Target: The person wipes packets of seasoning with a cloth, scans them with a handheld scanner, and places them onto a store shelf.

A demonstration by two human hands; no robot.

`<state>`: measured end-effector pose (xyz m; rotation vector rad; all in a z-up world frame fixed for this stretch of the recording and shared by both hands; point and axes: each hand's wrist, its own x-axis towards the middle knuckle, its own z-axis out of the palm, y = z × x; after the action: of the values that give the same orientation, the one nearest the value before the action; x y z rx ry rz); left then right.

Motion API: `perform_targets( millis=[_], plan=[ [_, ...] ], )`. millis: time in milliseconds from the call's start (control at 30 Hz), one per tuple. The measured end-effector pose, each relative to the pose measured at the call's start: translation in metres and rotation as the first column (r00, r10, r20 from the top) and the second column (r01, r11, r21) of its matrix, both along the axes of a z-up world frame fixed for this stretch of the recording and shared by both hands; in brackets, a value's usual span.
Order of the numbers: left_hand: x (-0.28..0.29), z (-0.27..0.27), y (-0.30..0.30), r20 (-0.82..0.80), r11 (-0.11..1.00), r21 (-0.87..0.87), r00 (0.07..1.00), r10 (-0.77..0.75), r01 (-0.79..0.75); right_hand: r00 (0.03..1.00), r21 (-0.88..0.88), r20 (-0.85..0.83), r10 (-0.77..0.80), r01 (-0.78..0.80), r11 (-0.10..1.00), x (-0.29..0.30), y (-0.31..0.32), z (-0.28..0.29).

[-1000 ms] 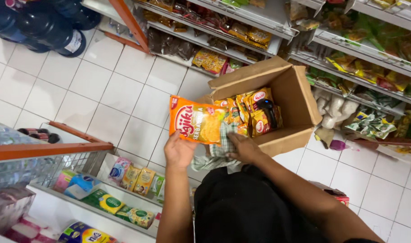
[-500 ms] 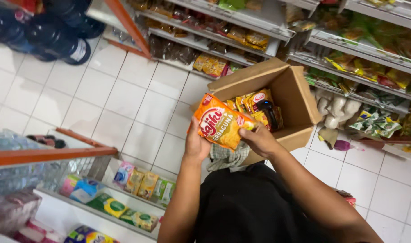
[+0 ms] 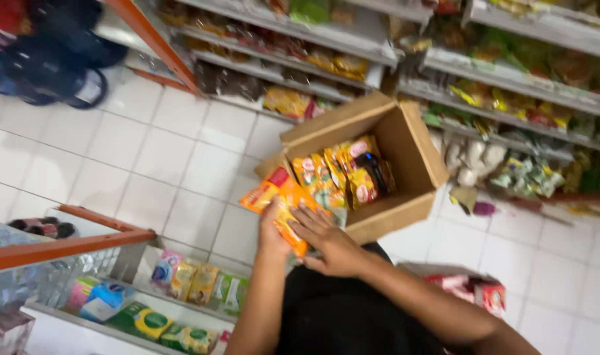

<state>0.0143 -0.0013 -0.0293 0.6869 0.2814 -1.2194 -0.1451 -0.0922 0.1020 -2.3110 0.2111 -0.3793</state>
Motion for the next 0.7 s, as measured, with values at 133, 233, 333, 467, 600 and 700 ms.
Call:
perform_targets(
  millis=[133, 233, 333, 467, 600, 700],
  plan=[
    [0.005, 0.017, 0.020, -0.016, 0.988, 0.094, 0.992, 0.128, -0.126, 0.981, 0.486, -0.012, -0.193, 0.174, 0.857, -0.026, -0.040, -0.085],
    [0.009, 0.049, 0.021, -0.035, 0.985, 0.035, 0.985, 0.172, -0.171, 0.672, 0.487, -0.642, -0.369, 0.729, 0.481, -0.037, -0.121, -0.197],
    [0.007, 0.048, 0.011, -0.035, 0.967, 0.036, 0.967, 0.254, -0.253, 0.501, 0.164, -0.739, -0.450, 0.782, 0.602, -0.062, -0.201, -0.277],
    [0.000, 0.038, -0.002, 0.023, 0.931, 0.134, 0.940, 0.340, -0.339, 0.410, -0.150, -0.775, -0.480, 0.619, 0.771, -0.072, -0.235, -0.330],
    [-0.015, 0.031, 0.000, 0.187, 0.924, 0.001, 0.908, 0.375, -0.382, 0.252, -0.162, -0.891, -0.379, 0.602, 0.782, -0.058, -0.239, -0.355],
    [-0.023, 0.028, 0.005, 0.181, 0.911, -0.008, 0.895, 0.407, -0.413, 0.203, -0.184, -0.910, -0.361, 0.583, 0.791, -0.050, -0.233, -0.368]
  ],
)
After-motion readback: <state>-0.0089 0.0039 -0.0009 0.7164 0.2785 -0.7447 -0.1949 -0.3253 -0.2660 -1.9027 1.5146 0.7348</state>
